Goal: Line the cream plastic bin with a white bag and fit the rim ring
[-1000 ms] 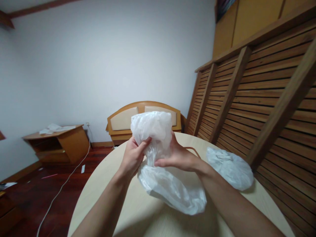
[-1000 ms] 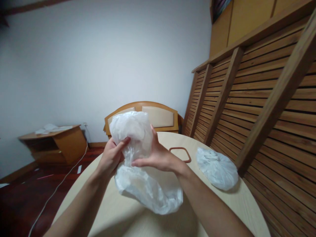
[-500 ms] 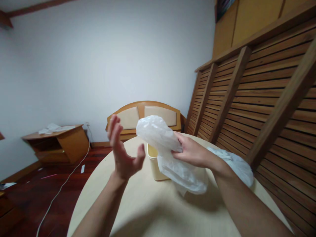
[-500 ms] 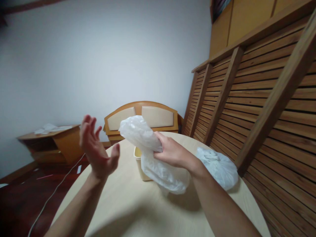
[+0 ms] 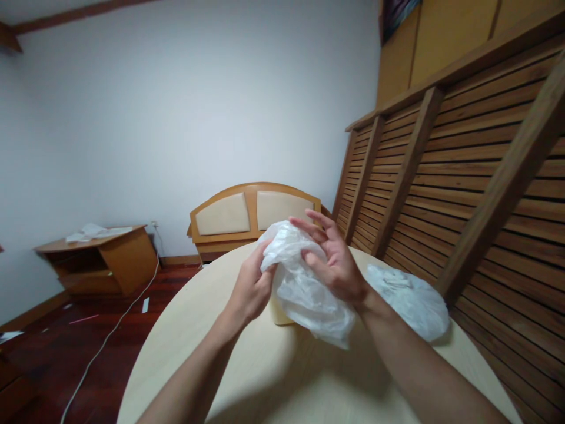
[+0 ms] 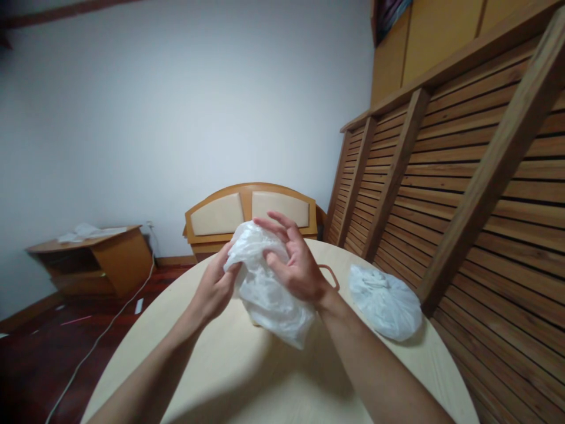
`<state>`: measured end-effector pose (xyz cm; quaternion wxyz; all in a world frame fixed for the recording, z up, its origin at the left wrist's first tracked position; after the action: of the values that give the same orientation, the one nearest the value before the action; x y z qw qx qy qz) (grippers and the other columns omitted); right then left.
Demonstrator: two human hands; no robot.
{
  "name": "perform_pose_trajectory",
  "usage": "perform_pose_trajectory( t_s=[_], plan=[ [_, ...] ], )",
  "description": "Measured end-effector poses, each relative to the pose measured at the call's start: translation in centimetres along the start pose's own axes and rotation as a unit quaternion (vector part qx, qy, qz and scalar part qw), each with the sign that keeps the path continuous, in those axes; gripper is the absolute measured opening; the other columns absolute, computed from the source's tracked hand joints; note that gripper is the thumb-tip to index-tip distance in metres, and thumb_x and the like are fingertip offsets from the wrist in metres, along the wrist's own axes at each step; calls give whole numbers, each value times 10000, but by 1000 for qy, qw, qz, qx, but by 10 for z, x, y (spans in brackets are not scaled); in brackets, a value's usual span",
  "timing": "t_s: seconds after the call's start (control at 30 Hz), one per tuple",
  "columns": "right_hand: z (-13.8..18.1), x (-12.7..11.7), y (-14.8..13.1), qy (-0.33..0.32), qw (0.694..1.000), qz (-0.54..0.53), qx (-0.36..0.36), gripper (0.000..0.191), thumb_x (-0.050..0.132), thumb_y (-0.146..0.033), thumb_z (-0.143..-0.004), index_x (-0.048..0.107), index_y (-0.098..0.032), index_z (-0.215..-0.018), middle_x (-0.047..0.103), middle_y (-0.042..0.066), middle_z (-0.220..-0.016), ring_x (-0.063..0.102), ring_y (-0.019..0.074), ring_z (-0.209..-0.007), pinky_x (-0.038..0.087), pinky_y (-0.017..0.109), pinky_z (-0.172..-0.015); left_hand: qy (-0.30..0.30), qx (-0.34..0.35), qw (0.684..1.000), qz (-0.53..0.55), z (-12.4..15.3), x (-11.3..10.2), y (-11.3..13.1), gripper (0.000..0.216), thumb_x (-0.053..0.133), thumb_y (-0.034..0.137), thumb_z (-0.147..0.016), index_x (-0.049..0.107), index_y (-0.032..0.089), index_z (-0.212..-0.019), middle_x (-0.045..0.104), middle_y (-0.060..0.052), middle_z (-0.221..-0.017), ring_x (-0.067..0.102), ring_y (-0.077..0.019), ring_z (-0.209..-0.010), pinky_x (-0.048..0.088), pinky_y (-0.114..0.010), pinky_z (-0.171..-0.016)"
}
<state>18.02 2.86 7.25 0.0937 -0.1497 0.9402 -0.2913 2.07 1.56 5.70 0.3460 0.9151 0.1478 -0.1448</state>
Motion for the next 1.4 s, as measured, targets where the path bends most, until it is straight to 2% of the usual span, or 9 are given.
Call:
perform_pose_trajectory(
  t_s=[0.17, 0.3, 0.57, 0.8, 0.93, 1.07, 1.17, 1.3, 1.4],
  plan=[
    [7, 24, 1, 38, 998, -14, -45, 436, 516, -330, -1007, 416, -332, -1431, 425, 37, -1586, 333, 210, -1494, 252, 464, -1245, -125, 21, 987, 102, 17, 26, 27, 626, 604, 432, -932, 430, 189, -1482, 517, -130, -1489, 503, -310, -1359, 414, -420, -1142],
    [7, 25, 0, 18, 999, -31, -31, 438, 504, -449, -990, 469, -346, -1415, 400, 0, -1601, 287, 237, -1513, 205, 482, -1260, -103, 28, 989, 101, 20, 26, 34, 708, 734, 291, -833, 431, 191, -1465, 533, -136, -1446, 572, -290, -1255, 456, -399, -1095],
    [5, 8, 16, -139, 972, -109, 158, 1062, 787, -660, -703, 271, -317, -1565, 370, 110, -1595, 409, 355, -1426, 384, 531, -1142, -59, -105, 962, 246, 1, -2, 0, 435, 830, 432, -663, 705, 145, -965, 739, -83, -918, 672, -246, -773, 559, -320, -678],
    [-3, -1, 33, -80, 984, 33, 154, 781, 815, -275, -748, 443, -215, -1432, 576, 111, -1398, 577, 263, -1244, 447, 435, -1093, 108, -153, 965, 185, -8, -39, -23, 731, 788, 504, -707, 542, 166, -1306, 674, -136, -1224, 669, -280, -1055, 557, -353, -865],
    [-5, 6, 35, 1, 988, 50, 148, 651, 750, -201, -748, 485, -180, -1342, 634, 100, -1296, 626, 243, -1153, 491, 413, -1035, 21, -151, 975, 159, 1, -26, -7, 1087, 776, 550, -735, 139, 234, -1557, 447, -198, -1511, 560, -338, -1296, 525, -427, -1007],
    [-4, 16, 29, -80, 982, -2, 169, 696, 779, -261, -744, 489, -210, -1374, 644, 107, -1293, 641, 246, -1140, 546, 386, -948, 19, -98, 994, 51, 1, -32, 3, 1159, 836, 439, -694, 92, 207, -1551, 390, -201, -1540, 455, -324, -1400, 395, -428, -1156],
    [-2, -11, 39, -95, 964, 13, 249, 647, 735, -396, -821, 477, -231, -1391, 681, 122, -1197, 700, 218, -940, 590, 327, -703, 21, -140, 990, 13, -4, -58, -20, 1104, 821, 460, -695, 167, 172, -1536, 453, -205, -1482, 518, -333, -1330, 434, -448, -1119],
    [7, -93, 74, -40, 924, 242, 292, 462, 609, -377, -918, 552, -144, -1312, 715, 146, -1087, 703, 223, -920, 572, 350, -777, -63, -239, 968, -43, 3, -100, -77, 1123, 815, 560, -650, 239, 156, -1526, 598, -197, -1334, 644, -340, -1148, 564, -437, -932],
    [31, -163, 102, -27, 812, 494, 311, 396, 619, -352, -898, 646, -123, -1220, 715, 186, -1151, 680, 292, -1073, 509, 409, -948, -165, -296, 934, -111, 23, -123, -122, 1021, 763, 638, -649, 411, 123, -1458, 681, -196, -1237, 692, -337, -1072, 588, -411, -866]
  ],
)
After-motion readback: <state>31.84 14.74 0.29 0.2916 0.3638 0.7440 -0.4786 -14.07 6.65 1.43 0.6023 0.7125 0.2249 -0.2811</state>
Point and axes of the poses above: each hand's wrist, its own z-axis away from the middle knuckle, its own x-axis out of the palm, y = z × x, the point moved 6 cm from there along -z, towards the middle knuckle
